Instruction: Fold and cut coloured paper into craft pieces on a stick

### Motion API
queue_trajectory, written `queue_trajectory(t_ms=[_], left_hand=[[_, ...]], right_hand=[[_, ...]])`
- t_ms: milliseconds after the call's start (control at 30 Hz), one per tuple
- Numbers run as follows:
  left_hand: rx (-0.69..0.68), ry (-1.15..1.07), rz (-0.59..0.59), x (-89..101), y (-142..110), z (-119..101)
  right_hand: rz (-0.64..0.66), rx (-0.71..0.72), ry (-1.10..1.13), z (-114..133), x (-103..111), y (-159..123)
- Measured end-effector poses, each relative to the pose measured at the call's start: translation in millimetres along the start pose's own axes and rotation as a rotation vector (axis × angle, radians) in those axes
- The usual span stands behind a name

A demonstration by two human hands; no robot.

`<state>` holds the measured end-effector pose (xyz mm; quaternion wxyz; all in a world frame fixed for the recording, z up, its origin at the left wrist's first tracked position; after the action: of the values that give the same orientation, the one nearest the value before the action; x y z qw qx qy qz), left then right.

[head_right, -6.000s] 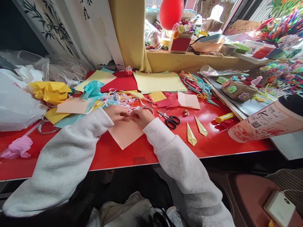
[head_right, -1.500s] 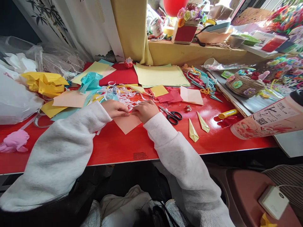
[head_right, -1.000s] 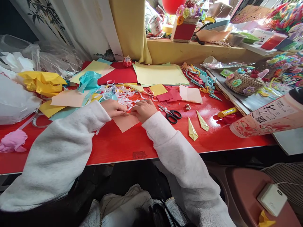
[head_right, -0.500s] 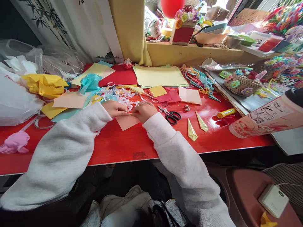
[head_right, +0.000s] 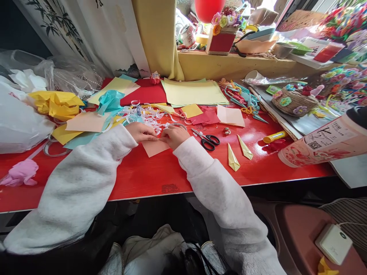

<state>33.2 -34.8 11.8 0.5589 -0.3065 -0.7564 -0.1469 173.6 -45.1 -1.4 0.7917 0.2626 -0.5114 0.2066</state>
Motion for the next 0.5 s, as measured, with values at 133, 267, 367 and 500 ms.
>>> queue_trajectory(t_ms=[133,267,367,500], left_hand=[[0.025,0.037,-0.024,5.1,-3.3,-3.4],[0.053,0.011,-0.086,11.2,-7.0,-7.9],[0.062,0.003,-0.083,11.6,-6.8,-7.9],[0.039,0.026,-0.041,8.7,-5.8,-6.4]], right_hand=[[-0.035,-0.013,-0.014,1.4,2.1,-1.0],[-0.031,0.021,-0.004,0.8,2.8,-1.2],[-0.029,0.041,0.010,0.6,2.8,-1.0],[-0.057,-0.003,0.007,2.0,4.9,-1.2]])
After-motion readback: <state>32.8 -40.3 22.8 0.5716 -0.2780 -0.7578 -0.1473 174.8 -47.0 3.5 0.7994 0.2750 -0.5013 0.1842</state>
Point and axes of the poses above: each hand's wrist, its own y-axis towards the middle knuckle, its own x-axis out of the back of the hand, z = x × y, the point moved 3 cm from there along y, towards the middle knuckle
